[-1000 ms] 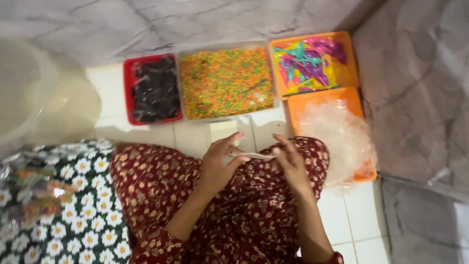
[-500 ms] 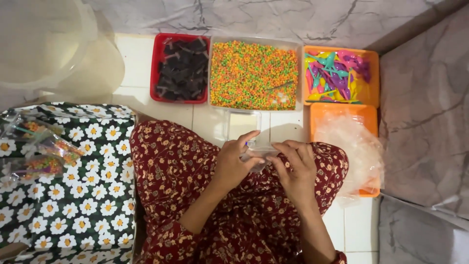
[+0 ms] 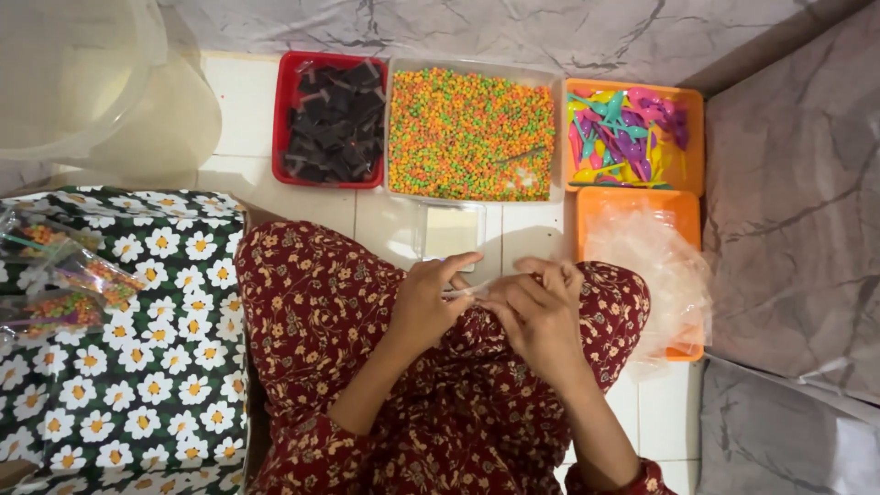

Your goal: Packaging colorful sprinkles into small plastic bags using a spoon and a digital scale for portioning.

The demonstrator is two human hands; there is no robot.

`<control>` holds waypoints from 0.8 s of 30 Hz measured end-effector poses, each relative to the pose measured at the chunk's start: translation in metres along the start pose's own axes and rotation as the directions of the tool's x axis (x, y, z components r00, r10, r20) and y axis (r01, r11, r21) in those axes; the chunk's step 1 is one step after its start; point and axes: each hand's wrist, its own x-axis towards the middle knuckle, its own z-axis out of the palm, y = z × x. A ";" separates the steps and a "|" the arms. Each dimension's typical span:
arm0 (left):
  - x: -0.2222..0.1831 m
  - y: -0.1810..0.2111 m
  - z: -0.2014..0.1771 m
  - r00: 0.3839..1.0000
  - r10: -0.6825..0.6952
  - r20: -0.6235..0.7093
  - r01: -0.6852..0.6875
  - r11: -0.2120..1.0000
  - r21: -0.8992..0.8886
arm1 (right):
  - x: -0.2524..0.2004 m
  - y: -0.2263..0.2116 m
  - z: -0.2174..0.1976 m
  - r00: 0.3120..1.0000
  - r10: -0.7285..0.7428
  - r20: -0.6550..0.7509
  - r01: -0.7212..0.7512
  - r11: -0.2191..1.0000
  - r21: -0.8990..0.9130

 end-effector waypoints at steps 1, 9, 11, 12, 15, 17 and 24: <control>-0.003 -0.004 0.001 1.000 0.001 0.001 -0.001 1.000 0.000 | 0.002 -0.001 -0.003 1.000 0.001 -0.001 -0.001 1.000 0.000; -0.005 -0.036 0.000 0.960 -0.044 0.277 0.034 0.999 0.041 | 0.008 0.019 -0.023 0.983 0.043 0.179 -0.070 0.987 0.142; -0.006 -0.036 -0.008 0.932 -0.073 0.355 0.081 0.997 -0.010 | 0.000 0.027 -0.025 0.979 0.077 0.189 -0.107 0.982 0.154; -0.005 -0.037 -0.012 0.906 -0.106 0.409 0.146 0.987 -0.067 | -0.003 0.033 -0.027 0.972 0.086 0.218 -0.124 0.978 0.168; -0.006 -0.038 -0.020 0.869 -0.159 0.469 0.160 0.986 0.037 | -0.011 0.047 -0.023 0.972 0.092 0.216 -0.139 0.967 0.214; 0.011 0.003 -0.037 0.853 -0.085 0.515 0.067 0.996 0.053 | -0.010 0.046 -0.020 0.974 0.065 0.215 -0.113 0.970 0.217; 0.035 -0.016 0.008 0.767 -0.061 0.638 0.275 0.931 -0.242 | -0.011 0.050 0.008 0.953 -0.028 0.300 -0.079 0.938 0.339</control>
